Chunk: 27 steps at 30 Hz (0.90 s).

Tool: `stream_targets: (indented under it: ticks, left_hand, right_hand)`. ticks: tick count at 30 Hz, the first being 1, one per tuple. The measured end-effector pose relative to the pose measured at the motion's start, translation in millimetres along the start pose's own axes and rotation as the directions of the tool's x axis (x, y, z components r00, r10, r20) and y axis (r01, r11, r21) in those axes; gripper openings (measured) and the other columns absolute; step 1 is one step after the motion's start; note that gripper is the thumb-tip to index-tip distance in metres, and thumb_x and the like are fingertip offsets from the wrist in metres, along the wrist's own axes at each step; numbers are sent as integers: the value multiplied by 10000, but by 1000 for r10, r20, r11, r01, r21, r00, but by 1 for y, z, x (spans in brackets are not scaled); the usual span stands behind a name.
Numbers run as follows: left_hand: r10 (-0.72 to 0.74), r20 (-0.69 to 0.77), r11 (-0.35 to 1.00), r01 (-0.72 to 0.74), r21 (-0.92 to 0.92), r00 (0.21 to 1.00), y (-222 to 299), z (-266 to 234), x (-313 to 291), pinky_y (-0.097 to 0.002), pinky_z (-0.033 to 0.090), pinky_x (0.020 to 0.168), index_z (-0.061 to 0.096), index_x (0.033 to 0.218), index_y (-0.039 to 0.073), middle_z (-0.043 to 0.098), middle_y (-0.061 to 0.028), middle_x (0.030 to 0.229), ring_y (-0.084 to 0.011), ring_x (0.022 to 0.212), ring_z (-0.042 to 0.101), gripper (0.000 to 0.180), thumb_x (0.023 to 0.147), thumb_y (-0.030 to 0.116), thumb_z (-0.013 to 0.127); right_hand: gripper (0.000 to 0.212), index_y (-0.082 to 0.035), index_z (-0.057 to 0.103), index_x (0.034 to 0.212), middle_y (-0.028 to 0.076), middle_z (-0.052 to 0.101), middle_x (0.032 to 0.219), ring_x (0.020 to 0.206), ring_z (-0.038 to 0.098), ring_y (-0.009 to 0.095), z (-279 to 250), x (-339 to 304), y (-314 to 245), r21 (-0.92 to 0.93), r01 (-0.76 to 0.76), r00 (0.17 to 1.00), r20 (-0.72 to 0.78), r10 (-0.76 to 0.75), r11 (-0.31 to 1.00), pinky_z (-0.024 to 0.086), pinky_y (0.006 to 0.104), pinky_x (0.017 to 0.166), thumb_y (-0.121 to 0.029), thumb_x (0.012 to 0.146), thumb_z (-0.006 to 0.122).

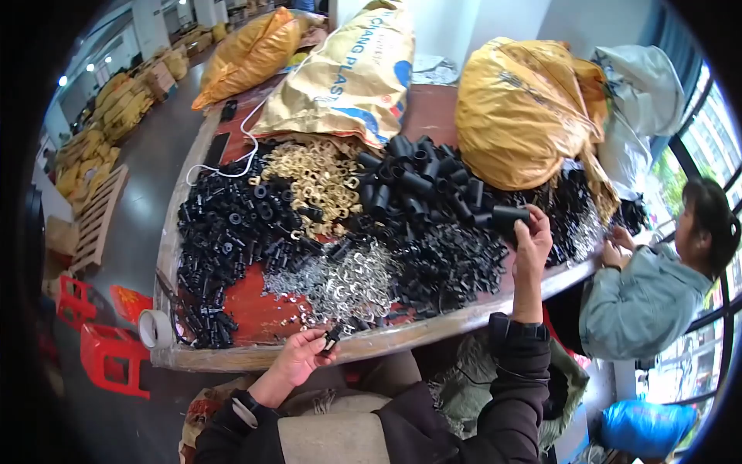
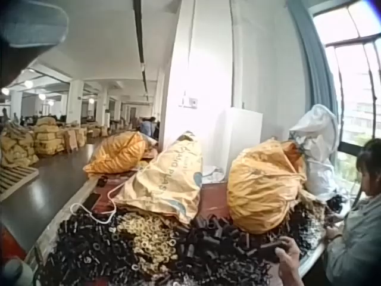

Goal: The person assembles components by hand, picking up a black plastic housing and inserting a small beige clip into it. They then pick up a metal spring, fit it onto the assembly, and slide a larger black plastic sleeve over the unit before placing it in a bag.

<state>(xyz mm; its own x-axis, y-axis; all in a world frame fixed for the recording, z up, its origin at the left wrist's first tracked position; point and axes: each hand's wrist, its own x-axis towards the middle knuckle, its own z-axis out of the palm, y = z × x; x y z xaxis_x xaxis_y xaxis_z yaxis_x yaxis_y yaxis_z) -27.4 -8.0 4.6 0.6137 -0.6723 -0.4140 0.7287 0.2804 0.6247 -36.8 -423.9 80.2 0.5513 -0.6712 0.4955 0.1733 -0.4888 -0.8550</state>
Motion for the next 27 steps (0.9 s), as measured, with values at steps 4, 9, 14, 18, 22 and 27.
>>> stream_targets:
  ticks: [4,9,14,18,22,27]
  left_hand:
    - [-3,45,1000,3,7,999,-5,1,-6,-239,489,597,496,1011,10,575,-151,868,-183,715,581,248,782,98,533]
    - [73,3,997,-73,-40,997,6,9,-14,-227,478,585,520,974,11,583,-98,852,-148,701,572,208,781,87,538]
    - [112,-78,994,-113,-7,991,28,19,-14,-196,444,538,514,1005,4,567,-35,778,-102,646,544,244,778,90,541]
    - [69,-28,996,-68,56,997,36,21,-6,-177,419,510,518,1010,-9,546,-7,732,-70,601,510,258,772,86,548]
    - [63,24,976,-66,209,998,39,10,3,-162,401,492,518,1011,-21,547,-13,727,-60,584,496,273,761,82,558]
    - [40,65,959,-57,277,997,44,1,12,-159,387,478,527,990,-28,541,-17,710,-54,570,484,273,741,72,576]
  right_hand:
    - [281,-50,484,1019,73,533,917,838,512,190,-15,-20,-30,653,-121,975,-65,214,747,413,290,708,-127,750,505]
    - [348,-49,466,1037,74,536,893,725,511,164,26,-77,-40,887,-370,889,252,383,274,420,294,639,-261,762,486]
    - [359,-7,514,995,83,560,806,626,507,153,96,-165,-62,359,-823,480,854,201,441,414,252,573,-306,810,441]
    - [422,19,548,934,95,567,772,614,519,162,121,-178,-75,163,-271,425,905,-34,949,407,251,558,-363,849,387]
    - [486,36,550,907,114,566,740,602,533,173,126,-163,-71,84,-84,338,940,-51,993,403,257,557,-403,860,346]
    - [484,31,545,917,126,557,695,596,531,177,124,-152,-63,-17,-95,314,948,46,995,407,271,557,-405,858,344]
